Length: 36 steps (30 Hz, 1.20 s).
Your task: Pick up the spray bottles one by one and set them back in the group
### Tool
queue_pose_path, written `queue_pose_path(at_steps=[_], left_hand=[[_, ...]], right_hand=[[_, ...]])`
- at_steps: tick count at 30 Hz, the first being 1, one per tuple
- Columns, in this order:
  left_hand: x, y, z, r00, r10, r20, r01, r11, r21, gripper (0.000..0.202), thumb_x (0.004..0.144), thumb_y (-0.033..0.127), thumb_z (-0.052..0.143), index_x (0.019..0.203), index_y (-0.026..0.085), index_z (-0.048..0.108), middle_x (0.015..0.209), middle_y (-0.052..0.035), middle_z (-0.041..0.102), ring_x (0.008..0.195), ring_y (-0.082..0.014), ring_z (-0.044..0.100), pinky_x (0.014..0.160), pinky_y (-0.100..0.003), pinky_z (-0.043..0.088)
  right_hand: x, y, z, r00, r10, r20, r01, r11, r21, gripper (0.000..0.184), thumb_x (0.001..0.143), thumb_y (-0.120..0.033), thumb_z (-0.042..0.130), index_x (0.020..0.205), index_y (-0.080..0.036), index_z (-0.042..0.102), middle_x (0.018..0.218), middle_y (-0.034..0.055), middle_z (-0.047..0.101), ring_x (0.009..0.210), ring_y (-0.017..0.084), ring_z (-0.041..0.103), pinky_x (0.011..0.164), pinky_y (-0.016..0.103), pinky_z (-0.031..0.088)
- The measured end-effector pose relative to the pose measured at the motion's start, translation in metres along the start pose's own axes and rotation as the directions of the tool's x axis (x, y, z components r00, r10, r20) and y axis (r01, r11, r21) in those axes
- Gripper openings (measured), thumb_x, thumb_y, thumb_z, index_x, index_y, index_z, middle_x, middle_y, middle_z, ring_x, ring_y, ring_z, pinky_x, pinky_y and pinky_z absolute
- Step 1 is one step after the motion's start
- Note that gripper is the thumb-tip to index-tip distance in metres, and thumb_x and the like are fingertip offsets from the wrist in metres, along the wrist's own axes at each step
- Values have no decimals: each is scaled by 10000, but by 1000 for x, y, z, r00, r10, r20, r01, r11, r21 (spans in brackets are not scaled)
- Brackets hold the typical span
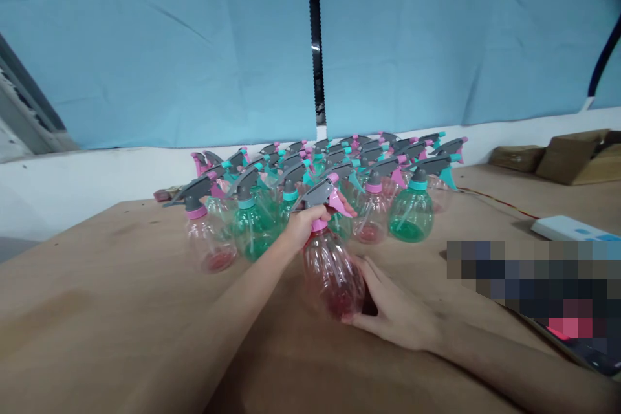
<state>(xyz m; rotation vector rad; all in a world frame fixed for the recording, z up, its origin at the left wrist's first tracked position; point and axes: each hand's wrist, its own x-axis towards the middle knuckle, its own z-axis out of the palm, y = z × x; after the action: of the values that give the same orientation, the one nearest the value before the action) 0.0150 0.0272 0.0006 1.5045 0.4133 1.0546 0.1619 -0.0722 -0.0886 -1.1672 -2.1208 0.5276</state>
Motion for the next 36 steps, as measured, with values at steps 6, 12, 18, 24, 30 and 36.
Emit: queue_pose_path(at_steps=[6,12,18,24,30,36], left_hand=[[-1,2,1,999,7,54,-8,1000,18,271,504,143,478,706,150,657,700,-35,672,792,-255,633,742,-368,477],[-2,-1,5,996,29,85,-26,999,-44,348,531,150,476,820,173,669,782,-20,682,864,-238,629,809,-365,454],[1,-1,3,996,0,87,-2,1000,28,336,497,190,479,776,166,666,773,-49,681,859,-262,621,806,-386,450],[0,0,0,999,-43,27,40,996,85,280,471,211,488,697,159,646,688,-44,659,773,-260,620,741,-385,472],[-1,3,4,996,-37,79,35,999,30,277,484,198,489,713,178,643,696,-37,656,792,-255,615,761,-385,462],[-3,3,5,995,-52,82,49,998,34,301,508,209,477,758,187,643,682,-52,654,875,-288,608,750,-402,455]], right_hand=[[-1,1,0,1000,-15,0,15,1000,-4,749,754,-410,630,1362,-258,219,1201,91,457,1069,265,472,907,440,401],[0,2,1,1000,-22,-19,22,1000,-11,774,748,-401,632,1375,-255,201,1224,98,449,1084,279,463,901,453,405],[0,-1,0,1000,-26,-15,26,1000,-12,771,746,-383,633,1376,-253,208,1220,94,461,1076,273,471,903,443,407],[0,0,0,1000,-19,-10,19,1000,-9,771,745,-390,635,1374,-242,214,1220,101,460,1076,275,473,901,445,408],[0,-1,-1,1000,-21,-17,20,1000,-7,776,746,-386,634,1379,-251,206,1217,99,461,1070,281,473,887,451,414],[-1,2,2,999,-22,-28,21,1000,-12,790,741,-388,637,1385,-262,197,1238,103,447,1086,301,465,893,475,410]])
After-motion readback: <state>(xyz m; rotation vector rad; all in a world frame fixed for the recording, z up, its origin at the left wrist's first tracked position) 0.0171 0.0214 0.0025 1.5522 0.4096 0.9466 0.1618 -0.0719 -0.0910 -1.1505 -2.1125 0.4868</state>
